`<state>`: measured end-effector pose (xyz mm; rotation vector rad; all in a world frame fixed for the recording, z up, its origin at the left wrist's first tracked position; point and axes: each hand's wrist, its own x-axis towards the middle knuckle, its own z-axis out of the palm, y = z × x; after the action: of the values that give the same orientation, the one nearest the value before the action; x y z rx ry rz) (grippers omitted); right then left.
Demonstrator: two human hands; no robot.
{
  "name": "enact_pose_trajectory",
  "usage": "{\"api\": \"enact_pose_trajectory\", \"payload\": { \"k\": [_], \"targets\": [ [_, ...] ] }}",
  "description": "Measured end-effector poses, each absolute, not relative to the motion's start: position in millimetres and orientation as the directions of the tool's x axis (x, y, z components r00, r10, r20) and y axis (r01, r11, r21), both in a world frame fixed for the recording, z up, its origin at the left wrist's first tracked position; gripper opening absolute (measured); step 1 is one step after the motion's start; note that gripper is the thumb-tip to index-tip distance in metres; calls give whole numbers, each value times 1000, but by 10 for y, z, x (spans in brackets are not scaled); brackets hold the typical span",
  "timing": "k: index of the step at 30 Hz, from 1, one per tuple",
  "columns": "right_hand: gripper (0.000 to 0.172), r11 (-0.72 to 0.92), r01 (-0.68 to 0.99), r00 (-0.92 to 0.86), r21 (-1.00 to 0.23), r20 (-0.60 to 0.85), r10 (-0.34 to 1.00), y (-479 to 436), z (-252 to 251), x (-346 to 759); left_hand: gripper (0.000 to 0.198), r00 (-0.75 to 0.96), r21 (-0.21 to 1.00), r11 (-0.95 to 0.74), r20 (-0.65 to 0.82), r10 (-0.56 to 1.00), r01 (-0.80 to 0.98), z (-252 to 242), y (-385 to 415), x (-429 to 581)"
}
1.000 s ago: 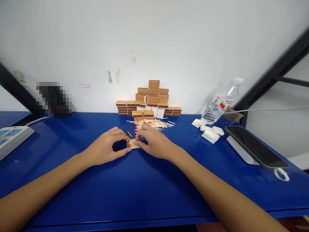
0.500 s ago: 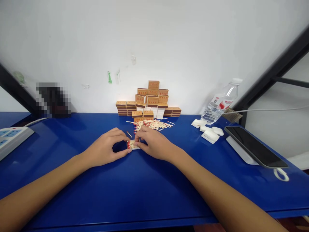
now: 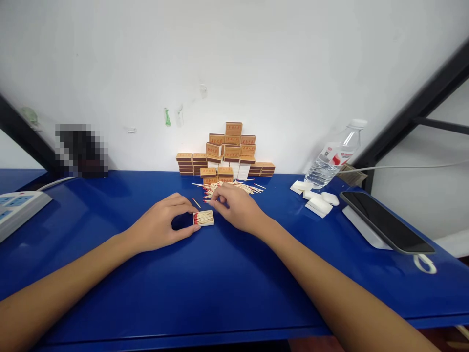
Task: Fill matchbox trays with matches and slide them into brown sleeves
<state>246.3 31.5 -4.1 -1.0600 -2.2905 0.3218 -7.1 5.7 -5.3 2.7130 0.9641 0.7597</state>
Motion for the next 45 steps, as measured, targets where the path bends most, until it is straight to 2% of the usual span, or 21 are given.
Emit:
{"api": "enact_pose_trajectory", "payload": {
  "k": [3, 12, 19, 24, 29, 33, 45],
  "targets": [
    [3, 636, 657, -493, -405, 408, 769, 453, -113, 2468, 26, 662, 314, -773, 398, 635, 552, -56, 52, -65],
    [13, 572, 733, -517, -369, 244, 820, 530, -153, 2512, 26, 638, 334, -750, 393, 662, 571, -44, 61, -60],
    [12, 630, 622, -564, -465, 292, 772, 334, 1, 2513, 24, 625, 322, -739, 395, 673, 592, -38, 60, -61],
    [9, 650, 615, -626, -446, 225, 747, 166, -6, 2359, 24, 633, 327, -746, 396, 666, 580, -38, 60, -61],
    [4, 671, 598, -621, -438, 276, 734, 130, -9, 2337, 24, 645, 328, -754, 392, 656, 569, -38, 52, -65],
    [9, 687, 590, -618, -423, 310, 722, 138, -6, 2350, 23, 650, 332, -757, 388, 653, 562, -43, 48, -71],
    [8, 714, 543, -607, -442, 381, 697, 115, -11, 2321, 20, 648, 346, -765, 408, 644, 543, -39, 54, -59]
  ]
}}
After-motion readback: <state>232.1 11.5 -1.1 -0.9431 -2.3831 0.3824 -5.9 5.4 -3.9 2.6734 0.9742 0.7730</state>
